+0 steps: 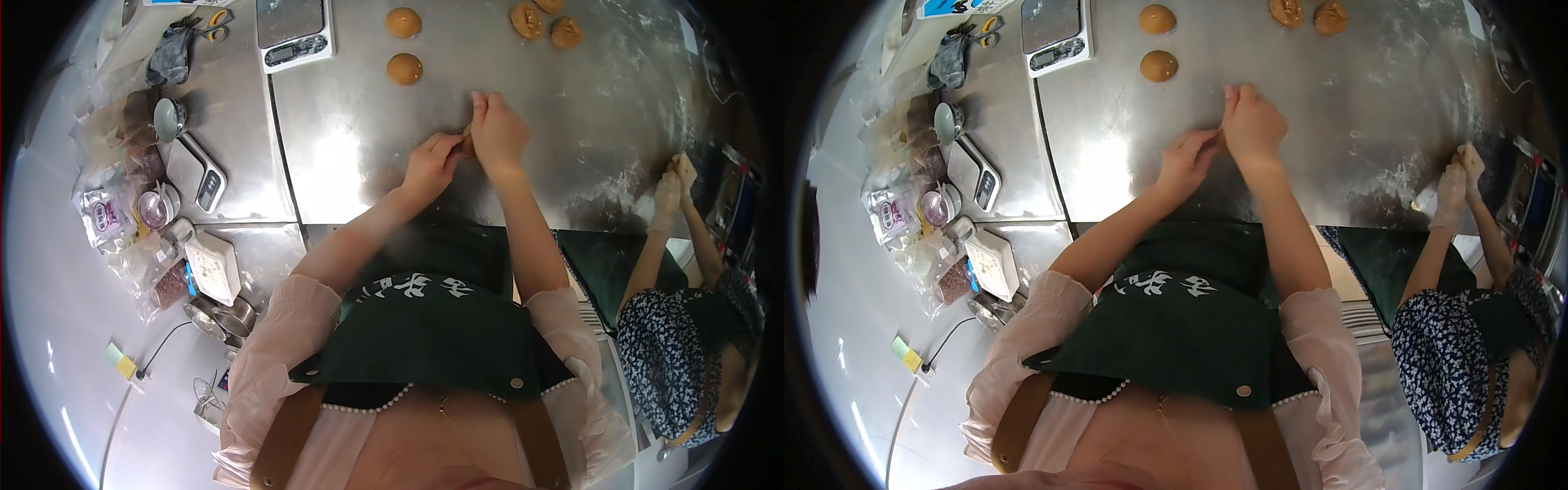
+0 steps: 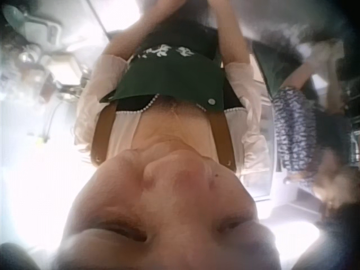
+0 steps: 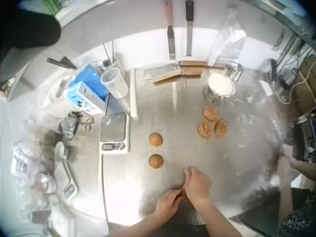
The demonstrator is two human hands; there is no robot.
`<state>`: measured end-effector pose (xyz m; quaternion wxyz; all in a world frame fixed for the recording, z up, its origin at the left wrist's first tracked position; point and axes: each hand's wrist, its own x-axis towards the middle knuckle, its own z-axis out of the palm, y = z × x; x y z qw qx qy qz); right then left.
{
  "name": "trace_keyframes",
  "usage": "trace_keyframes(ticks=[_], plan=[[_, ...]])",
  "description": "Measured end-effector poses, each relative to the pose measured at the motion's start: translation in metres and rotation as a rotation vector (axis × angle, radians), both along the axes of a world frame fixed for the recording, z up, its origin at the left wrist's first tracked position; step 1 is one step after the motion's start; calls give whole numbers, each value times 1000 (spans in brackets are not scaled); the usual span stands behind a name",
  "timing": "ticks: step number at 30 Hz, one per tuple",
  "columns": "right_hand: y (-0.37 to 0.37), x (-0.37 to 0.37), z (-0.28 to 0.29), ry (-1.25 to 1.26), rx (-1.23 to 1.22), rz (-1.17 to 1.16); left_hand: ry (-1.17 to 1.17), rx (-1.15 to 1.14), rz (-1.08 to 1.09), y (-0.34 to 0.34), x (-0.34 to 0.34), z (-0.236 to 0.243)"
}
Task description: Rolling and shaping pieces of dough into balls on a metal table.
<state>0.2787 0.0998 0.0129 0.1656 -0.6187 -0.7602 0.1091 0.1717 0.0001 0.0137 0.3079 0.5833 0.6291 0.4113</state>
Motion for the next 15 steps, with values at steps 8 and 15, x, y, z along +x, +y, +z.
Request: trace_keyframes(ticks=[8, 15], plan=[[1, 5, -31, -24, 51, 4, -9, -53, -54, 2, 3, -7], [-27, 14, -12, 382, 4, -305, 2, -72, -19, 10, 4, -7]])
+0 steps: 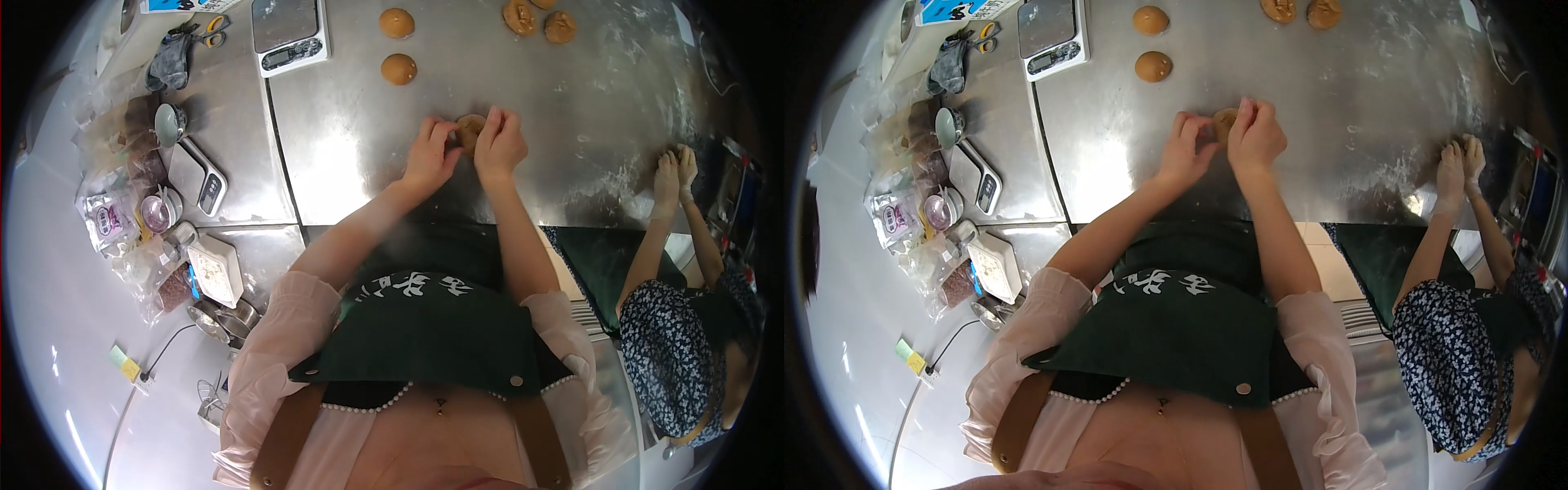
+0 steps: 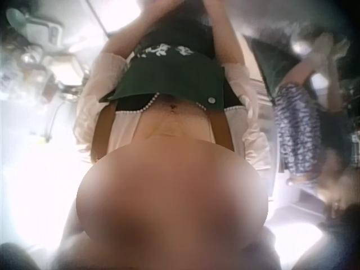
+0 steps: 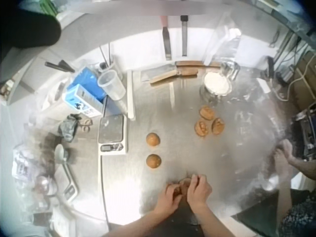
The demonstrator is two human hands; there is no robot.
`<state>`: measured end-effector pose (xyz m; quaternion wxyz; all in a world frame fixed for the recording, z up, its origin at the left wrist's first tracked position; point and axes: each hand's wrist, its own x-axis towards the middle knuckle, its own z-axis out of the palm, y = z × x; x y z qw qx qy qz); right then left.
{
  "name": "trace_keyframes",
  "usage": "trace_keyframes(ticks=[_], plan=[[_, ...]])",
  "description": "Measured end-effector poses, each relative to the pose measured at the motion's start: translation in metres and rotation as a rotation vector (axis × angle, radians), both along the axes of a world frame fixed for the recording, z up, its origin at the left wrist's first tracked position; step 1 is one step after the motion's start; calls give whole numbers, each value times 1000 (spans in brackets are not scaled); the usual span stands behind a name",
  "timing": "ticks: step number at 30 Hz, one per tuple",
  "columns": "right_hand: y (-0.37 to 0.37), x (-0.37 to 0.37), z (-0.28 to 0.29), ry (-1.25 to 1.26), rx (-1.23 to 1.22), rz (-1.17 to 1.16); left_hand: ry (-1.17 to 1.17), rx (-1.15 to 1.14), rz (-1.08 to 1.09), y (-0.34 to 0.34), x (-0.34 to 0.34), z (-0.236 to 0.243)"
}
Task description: Rolling and shaping pieces of dough into balls on a metal table.
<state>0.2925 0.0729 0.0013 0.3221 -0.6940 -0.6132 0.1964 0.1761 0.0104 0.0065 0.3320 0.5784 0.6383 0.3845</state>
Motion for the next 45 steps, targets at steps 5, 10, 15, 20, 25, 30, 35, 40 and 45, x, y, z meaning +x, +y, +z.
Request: trace_keyframes(ticks=[5, 10, 15, 20, 25, 30, 35, 40, 45], plan=[[-4, -2, -12, -76, 66, 18, -59, -78, 99, 3, 11, 3], [11, -2, -18, -160, 95, 92, -13, 23, 119, 22, -8, -11], [11, 5, -25, -296, 28, 135, 86, -148, -157, 65, -9, 4], [-36, 26, -11, -94, -31, -149, 255, -223, -304, 61, -2, 13], [-47, 39, -4, 458, -456, -184, 302, -88, -160, 26, 10, 9], [-30, 34, -7, 220, -197, 35, -282, -331, 211, -26, 20, 19], [-25, 35, -8, 206, -404, 47, 106, -71, 39, 2, -3, 10], [-33, 36, -10, 423, -315, 98, 83, -100, -405, 38, -20, 10], [-27, 32, -3, 403, -202, 90, 241, -153, -422, 24, -15, 10]])
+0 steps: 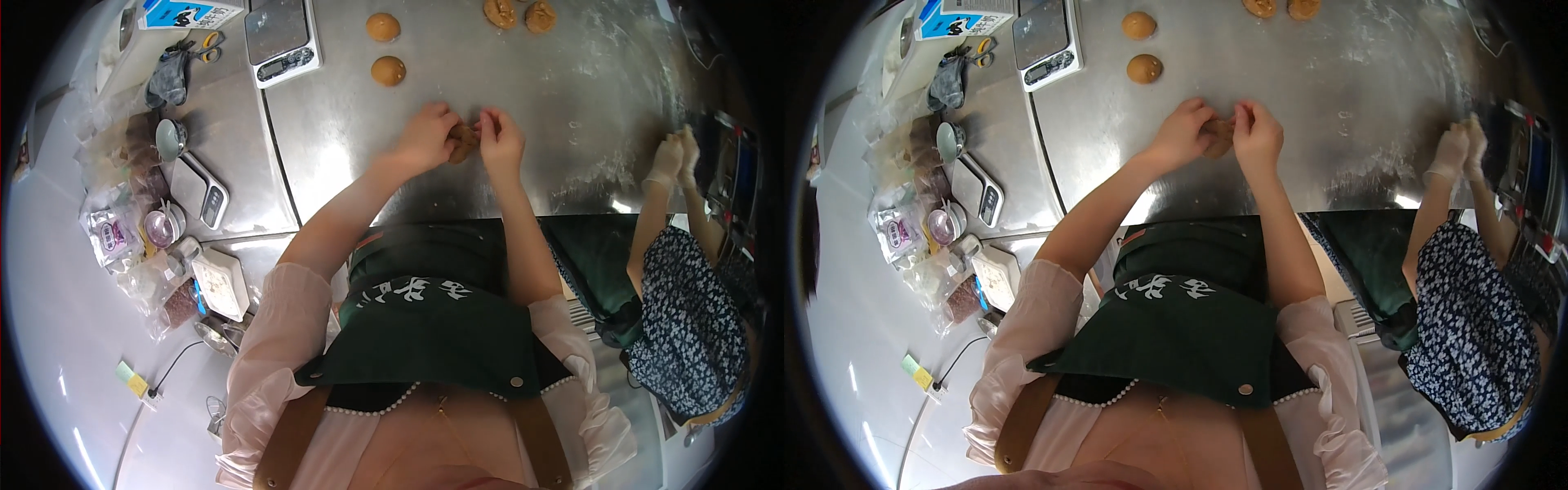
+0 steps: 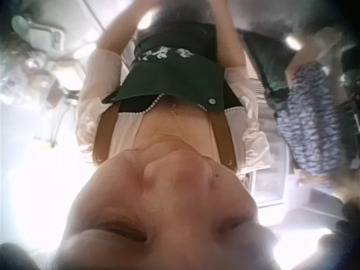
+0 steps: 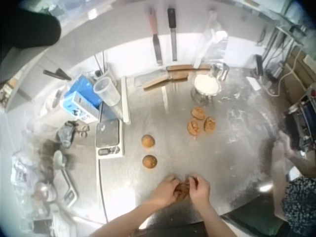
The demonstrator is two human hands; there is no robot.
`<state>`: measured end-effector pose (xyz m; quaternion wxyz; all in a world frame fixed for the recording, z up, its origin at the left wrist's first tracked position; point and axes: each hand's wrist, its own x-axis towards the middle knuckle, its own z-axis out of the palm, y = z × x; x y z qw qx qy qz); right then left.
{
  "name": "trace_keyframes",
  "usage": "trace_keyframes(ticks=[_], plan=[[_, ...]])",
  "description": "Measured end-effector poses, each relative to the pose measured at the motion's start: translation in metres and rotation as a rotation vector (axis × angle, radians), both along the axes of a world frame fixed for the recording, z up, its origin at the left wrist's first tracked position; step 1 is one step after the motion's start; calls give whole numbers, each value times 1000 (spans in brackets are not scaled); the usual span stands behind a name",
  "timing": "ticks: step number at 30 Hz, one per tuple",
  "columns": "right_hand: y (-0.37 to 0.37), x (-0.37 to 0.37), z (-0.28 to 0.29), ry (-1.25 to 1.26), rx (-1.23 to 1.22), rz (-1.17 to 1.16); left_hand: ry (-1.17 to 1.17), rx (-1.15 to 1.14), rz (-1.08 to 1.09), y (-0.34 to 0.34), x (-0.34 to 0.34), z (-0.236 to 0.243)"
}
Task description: Rolling and shaping pieces of dough into balls on a metal table.
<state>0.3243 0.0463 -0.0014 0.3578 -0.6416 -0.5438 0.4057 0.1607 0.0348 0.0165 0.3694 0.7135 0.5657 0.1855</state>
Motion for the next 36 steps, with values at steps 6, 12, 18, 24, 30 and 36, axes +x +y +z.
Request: trace_keyframes(ticks=[6, 12, 18, 24, 30, 36], plan=[[36, -28, -3, -477, 127, 51, -59, 52, 142, -13, 12, -6], [0, -39, -13, -679, 277, -96, -269, 9, 345, -46, -2, -9], [11, -32, -15, -736, 282, 0, -123, -19, 328, -48, 5, -2], [16, -48, 18, -734, 15, 74, -229, 107, 346, -66, 23, 19], [10, -34, -8, -666, 190, 10, -181, -28, 419, -76, 20, 9], [-4, -40, 10, -497, 445, -107, -425, -198, 534, -75, 23, -5]])
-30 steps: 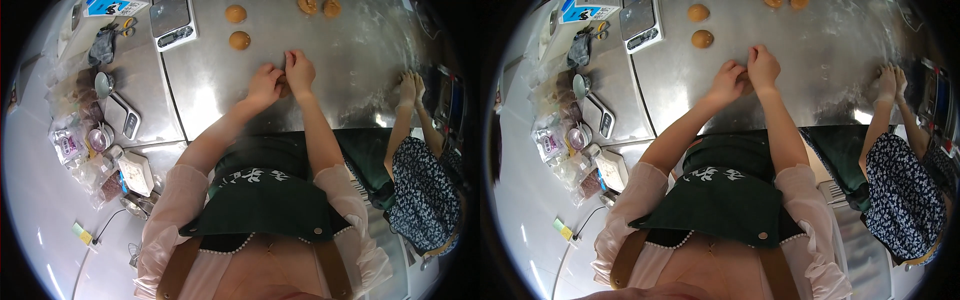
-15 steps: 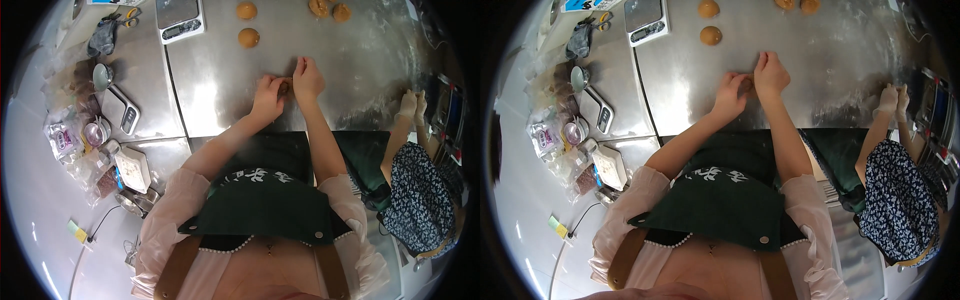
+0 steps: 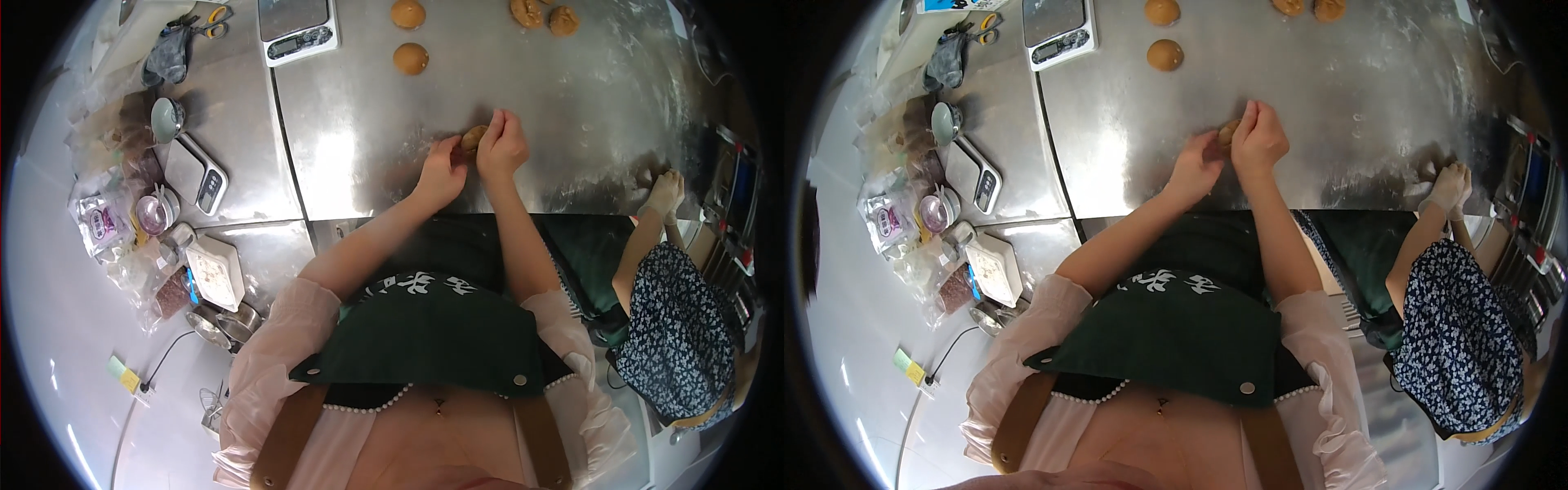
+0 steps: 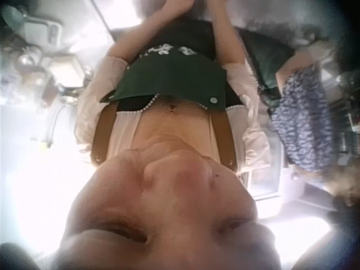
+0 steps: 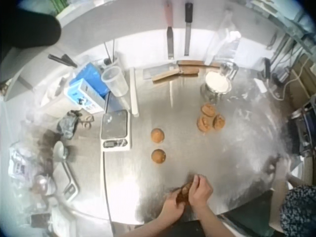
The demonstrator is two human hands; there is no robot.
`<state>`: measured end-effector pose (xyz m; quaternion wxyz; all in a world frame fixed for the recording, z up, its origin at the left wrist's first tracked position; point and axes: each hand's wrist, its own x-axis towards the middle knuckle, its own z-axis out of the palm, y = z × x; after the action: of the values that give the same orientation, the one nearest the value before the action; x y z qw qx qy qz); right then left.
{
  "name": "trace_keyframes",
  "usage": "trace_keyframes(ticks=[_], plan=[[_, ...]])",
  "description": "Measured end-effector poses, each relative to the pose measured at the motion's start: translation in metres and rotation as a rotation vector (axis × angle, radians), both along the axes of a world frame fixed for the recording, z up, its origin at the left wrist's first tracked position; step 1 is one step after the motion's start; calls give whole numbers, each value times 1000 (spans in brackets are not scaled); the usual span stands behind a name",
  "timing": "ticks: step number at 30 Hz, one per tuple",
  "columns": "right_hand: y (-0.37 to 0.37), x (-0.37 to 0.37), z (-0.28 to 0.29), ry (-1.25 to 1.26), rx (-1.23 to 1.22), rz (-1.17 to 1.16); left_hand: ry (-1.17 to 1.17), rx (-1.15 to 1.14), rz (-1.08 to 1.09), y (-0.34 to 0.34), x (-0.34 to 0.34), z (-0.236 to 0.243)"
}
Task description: Rolling and shaping pieces of dough into balls on a metal table.
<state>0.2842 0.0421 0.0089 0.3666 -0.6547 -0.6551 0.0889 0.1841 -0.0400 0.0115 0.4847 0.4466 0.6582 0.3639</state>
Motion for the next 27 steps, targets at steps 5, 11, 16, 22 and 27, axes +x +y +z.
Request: trace_keyframes(ticks=[5, 11, 16, 22, 27], plan=[[-16, 5, -11, -20, -23, 29, -574, -308, 211, 12, 7, 31], [7, 9, -21, -60, -140, -14, -297, -181, 61, 14, -11, 2], [18, 7, -25, -110, -207, 28, -110, -23, -88, 40, -14, -1], [12, -3, -8, 181, -282, -177, -21, 63, -33, 18, 7, 16], [16, 4, -34, -2, -272, -141, -190, -53, 30, 11, 25, 28]])
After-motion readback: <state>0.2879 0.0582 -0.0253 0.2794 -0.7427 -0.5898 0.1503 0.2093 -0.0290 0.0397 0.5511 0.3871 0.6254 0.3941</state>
